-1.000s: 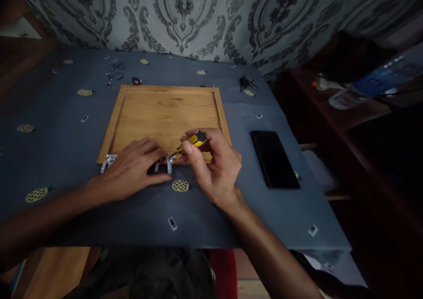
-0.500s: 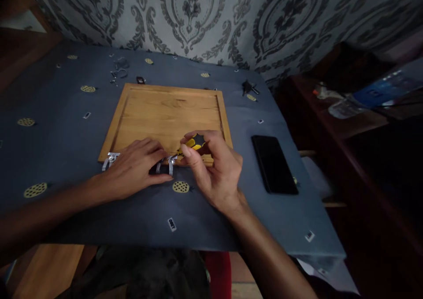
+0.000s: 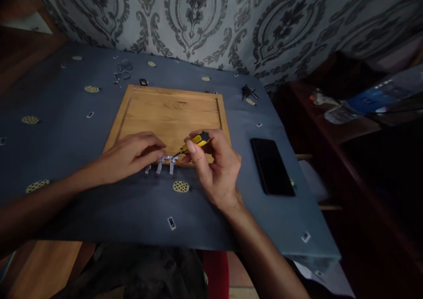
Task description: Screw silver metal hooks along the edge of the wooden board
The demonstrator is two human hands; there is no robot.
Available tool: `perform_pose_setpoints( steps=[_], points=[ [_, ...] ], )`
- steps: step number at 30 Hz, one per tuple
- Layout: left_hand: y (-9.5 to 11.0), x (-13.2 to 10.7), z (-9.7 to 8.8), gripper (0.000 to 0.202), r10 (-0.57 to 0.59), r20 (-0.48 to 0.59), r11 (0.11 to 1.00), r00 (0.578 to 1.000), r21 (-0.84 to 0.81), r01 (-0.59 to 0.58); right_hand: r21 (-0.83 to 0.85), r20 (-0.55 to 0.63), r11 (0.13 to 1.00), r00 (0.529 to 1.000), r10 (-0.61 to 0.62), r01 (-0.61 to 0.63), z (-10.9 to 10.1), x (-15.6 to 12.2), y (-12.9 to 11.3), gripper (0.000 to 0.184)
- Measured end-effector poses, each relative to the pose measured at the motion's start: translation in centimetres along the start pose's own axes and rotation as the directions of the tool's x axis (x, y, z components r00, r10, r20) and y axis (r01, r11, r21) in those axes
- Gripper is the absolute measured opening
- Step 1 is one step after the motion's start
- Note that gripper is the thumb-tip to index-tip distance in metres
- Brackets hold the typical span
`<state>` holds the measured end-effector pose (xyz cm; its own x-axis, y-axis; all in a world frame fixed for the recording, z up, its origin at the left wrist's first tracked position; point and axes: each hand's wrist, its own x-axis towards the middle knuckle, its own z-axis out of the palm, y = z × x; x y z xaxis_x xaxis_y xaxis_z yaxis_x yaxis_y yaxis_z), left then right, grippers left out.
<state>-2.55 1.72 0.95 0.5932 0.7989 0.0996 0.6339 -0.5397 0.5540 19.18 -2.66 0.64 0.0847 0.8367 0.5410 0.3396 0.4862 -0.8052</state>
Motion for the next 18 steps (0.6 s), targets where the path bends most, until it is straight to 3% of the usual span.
perform_pose_setpoints(
  steps=[4,10,13,18],
  points=[
    [-1.4,0.7,-1.1,0.028,-0.048,-0.048,0.998,0.998,-0.042,0.046,0.022,-0.012,1.0,1.0,0.0,0.0,0.0,0.0,-0.1,0.017],
    [-1.9,1.0,-1.1,0.027,-0.091,-0.005,0.994,0.996,-0.069,0.09,0.058,-0.033,0.998,0.999,0.02,-0.019,-0.1,-0.3,0.0,0.016],
    [-1.2,0.7,-0.7,0.028,-0.033,0.023,0.998,0.999,-0.047,0.034,0.051,-0.03,0.999,0.999,0.014,-0.013,-0.1,-0.3,0.0,0.016],
    [0.4,0.1,0.7,0.043,0.085,0.069,0.985,0.994,0.148,-0.094,0.044,-0.029,0.999,0.999,0.025,-0.024,-0.3,-0.3,0.1,0.018]
  ],
)
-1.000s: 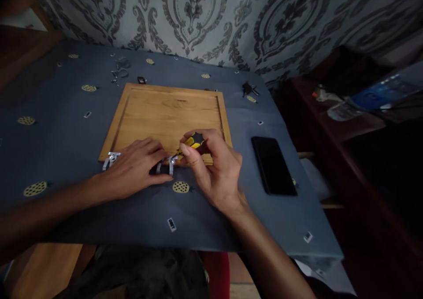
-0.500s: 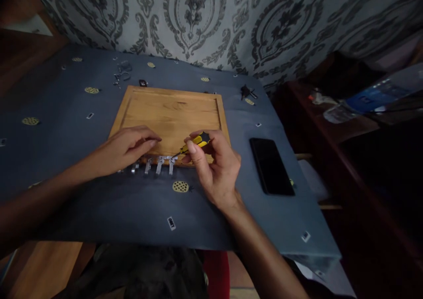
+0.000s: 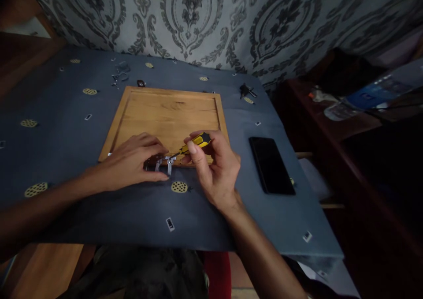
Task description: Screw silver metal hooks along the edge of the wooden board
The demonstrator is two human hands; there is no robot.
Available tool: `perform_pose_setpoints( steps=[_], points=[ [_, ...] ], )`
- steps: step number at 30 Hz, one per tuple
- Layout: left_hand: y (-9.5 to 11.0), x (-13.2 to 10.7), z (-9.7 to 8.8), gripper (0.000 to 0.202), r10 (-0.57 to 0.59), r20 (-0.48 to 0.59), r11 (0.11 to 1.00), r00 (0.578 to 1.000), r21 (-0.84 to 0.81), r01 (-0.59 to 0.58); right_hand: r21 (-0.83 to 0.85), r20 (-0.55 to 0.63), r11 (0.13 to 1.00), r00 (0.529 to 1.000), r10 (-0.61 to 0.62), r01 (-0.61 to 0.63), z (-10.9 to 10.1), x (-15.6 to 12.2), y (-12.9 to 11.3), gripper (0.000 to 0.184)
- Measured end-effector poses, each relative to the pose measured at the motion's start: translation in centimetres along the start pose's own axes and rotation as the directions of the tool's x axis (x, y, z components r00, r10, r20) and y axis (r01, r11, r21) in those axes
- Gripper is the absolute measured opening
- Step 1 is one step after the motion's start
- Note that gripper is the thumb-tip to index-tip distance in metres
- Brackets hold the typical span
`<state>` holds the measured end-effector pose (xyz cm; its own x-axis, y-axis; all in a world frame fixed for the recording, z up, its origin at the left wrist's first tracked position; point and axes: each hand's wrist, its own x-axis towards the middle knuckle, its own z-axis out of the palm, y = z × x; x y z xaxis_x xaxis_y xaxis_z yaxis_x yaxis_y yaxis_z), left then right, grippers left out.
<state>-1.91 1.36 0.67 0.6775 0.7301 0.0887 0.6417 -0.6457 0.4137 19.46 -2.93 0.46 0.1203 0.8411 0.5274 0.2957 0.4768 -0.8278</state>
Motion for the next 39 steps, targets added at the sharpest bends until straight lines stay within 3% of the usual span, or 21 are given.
perform_pose_setpoints(
  steps=[13,21,29,39],
  points=[
    [0.9,0.0,1.1,0.038,-0.005,0.012,0.994,1.0,0.112,0.003,-0.071,0.021,0.997,1.0,-0.003,0.005,0.0,-0.2,-0.2,0.015],
    [1.3,0.1,1.1,0.033,-0.033,0.019,0.994,0.999,0.103,0.031,-0.04,-0.072,0.998,0.996,-0.043,0.04,0.0,-0.4,-0.1,0.013],
    [1.2,0.0,1.2,0.036,-0.038,0.028,0.993,0.999,0.109,0.034,-0.058,-0.026,0.998,1.0,0.005,-0.006,0.1,-0.4,0.0,0.018],
    [1.0,0.0,1.4,0.036,-0.016,0.009,0.99,1.0,0.14,0.014,-0.074,0.025,0.997,0.999,-0.028,0.029,0.2,-0.2,-0.1,0.015]
  ],
)
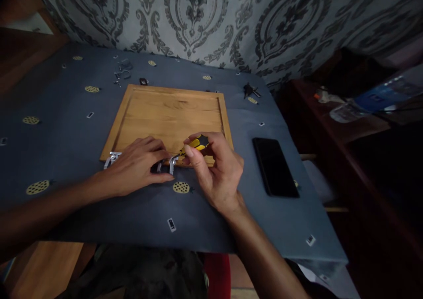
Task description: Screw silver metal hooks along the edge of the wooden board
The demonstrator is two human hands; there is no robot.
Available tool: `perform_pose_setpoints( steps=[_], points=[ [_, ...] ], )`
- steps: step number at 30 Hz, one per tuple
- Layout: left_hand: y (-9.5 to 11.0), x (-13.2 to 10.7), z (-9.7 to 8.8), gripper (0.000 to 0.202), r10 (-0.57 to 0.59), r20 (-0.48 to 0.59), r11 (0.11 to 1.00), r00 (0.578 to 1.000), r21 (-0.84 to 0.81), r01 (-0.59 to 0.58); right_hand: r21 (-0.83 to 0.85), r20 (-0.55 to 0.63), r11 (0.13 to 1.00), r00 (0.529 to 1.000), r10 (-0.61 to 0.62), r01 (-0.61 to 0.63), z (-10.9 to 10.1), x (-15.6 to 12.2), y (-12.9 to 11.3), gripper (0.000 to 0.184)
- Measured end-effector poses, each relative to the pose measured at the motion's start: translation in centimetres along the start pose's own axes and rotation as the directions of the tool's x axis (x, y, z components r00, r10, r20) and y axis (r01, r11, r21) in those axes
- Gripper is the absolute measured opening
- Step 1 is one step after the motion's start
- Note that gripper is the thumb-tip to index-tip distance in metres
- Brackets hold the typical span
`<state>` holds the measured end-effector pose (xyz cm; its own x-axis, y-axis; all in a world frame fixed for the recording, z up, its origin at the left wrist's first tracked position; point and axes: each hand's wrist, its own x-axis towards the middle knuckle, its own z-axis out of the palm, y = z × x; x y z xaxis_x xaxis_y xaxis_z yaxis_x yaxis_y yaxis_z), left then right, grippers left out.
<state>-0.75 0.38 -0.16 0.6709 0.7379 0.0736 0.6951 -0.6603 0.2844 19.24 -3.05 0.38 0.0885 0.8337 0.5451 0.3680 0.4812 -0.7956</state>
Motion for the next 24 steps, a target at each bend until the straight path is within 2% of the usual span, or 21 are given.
perform_pose_setpoints(
  steps=[5,9,13,16,19,24],
  points=[
    [0.0,0.0,0.1,0.036,-0.004,-0.001,1.0,1.0,-0.001,0.004,0.066,0.148,0.996,0.988,0.052,-0.062,-0.5,1.4,-1.1,0.018],
    [0.1,0.0,-0.1,0.037,-0.008,0.021,1.0,1.0,-0.008,0.008,0.119,0.293,0.987,0.954,0.069,-0.108,-1.3,2.5,-1.5,0.022],
    [0.0,-0.1,0.0,0.034,0.001,-0.004,1.0,1.0,-0.032,-0.001,0.113,0.403,0.985,0.912,0.072,-0.128,-1.8,2.9,-1.5,0.023],
    [-0.1,-0.1,0.1,0.034,0.001,-0.012,0.999,1.0,-0.04,-0.001,0.106,0.39,0.986,0.917,0.078,-0.129,-1.8,3.0,-1.5,0.016],
    [-0.1,-0.1,0.1,0.034,0.0,-0.008,0.999,1.0,-0.042,0.0,0.044,0.331,0.997,0.943,0.047,-0.065,-1.4,3.1,-1.4,0.024],
    [0.0,-0.1,0.2,0.034,0.003,0.003,0.999,1.0,-0.035,-0.003,-0.119,0.149,0.992,0.989,-0.014,0.032,-0.1,2.7,-0.8,0.034]
  ],
)
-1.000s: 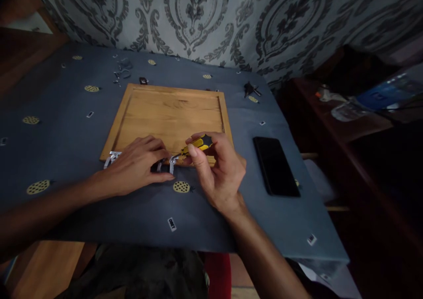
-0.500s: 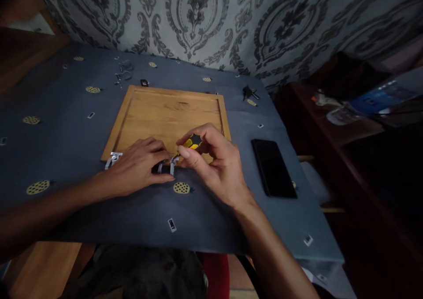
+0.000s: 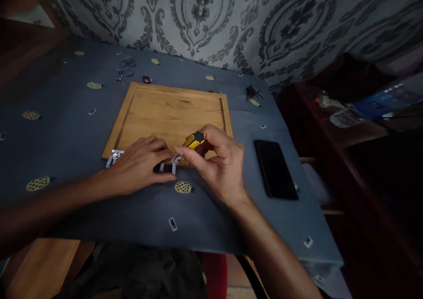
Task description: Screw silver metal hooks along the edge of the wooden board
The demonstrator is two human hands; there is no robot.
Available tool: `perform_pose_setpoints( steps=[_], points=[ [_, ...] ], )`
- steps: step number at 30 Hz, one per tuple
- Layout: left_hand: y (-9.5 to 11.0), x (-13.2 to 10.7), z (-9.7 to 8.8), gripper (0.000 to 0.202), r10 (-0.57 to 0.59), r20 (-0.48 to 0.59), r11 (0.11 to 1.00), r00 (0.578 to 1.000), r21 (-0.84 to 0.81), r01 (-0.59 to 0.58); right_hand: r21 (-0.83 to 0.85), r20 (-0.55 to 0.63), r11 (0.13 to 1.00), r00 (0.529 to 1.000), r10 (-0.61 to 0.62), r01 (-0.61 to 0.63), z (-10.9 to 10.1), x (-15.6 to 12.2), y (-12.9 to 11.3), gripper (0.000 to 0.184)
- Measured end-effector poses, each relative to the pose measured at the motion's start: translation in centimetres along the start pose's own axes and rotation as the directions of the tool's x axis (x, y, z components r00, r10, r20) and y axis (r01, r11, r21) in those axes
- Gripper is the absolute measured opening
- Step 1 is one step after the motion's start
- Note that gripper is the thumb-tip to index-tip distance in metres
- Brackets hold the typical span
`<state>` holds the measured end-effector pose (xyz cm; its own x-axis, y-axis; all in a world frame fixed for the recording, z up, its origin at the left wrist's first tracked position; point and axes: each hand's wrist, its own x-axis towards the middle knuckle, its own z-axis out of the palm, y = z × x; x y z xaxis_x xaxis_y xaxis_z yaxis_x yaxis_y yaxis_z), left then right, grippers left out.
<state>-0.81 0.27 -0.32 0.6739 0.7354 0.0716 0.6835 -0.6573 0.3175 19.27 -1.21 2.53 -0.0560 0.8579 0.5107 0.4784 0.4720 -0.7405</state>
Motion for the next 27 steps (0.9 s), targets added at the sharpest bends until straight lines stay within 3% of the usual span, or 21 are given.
perform_pose_setpoints(
  steps=[3,5,11,16,20,27],
  points=[
    [0.0,0.0,0.0,0.032,-0.01,0.0,1.0,1.0,0.016,0.01,-0.073,-0.128,0.997,0.992,-0.013,0.004,0.9,-0.4,0.1,0.039],
    [0.0,0.0,-0.1,0.032,-0.008,-0.004,1.0,1.0,0.028,0.009,-0.039,-0.148,0.999,0.989,0.02,-0.026,1.2,-0.6,0.1,0.038],
    [0.0,0.0,-0.2,0.035,0.004,0.0,0.999,1.0,0.032,-0.004,0.25,0.041,0.96,0.992,0.119,-0.126,0.6,-0.6,0.1,0.023],
    [0.1,0.0,-0.2,0.036,-0.001,0.004,1.0,1.0,0.022,0.001,0.318,0.156,0.932,0.979,0.129,-0.174,-0.6,-0.4,-0.3,0.022],
    [0.0,0.0,-0.1,0.035,-0.003,-0.001,1.0,1.0,0.021,0.003,0.363,0.185,0.905,0.969,0.163,-0.222,-1.0,-0.1,-0.4,0.02],
    [0.1,0.0,-0.1,0.035,-0.001,-0.001,1.0,1.0,0.013,0.001,0.33,0.154,0.928,0.979,0.13,-0.175,-0.8,-0.2,0.1,0.013]
  ],
)
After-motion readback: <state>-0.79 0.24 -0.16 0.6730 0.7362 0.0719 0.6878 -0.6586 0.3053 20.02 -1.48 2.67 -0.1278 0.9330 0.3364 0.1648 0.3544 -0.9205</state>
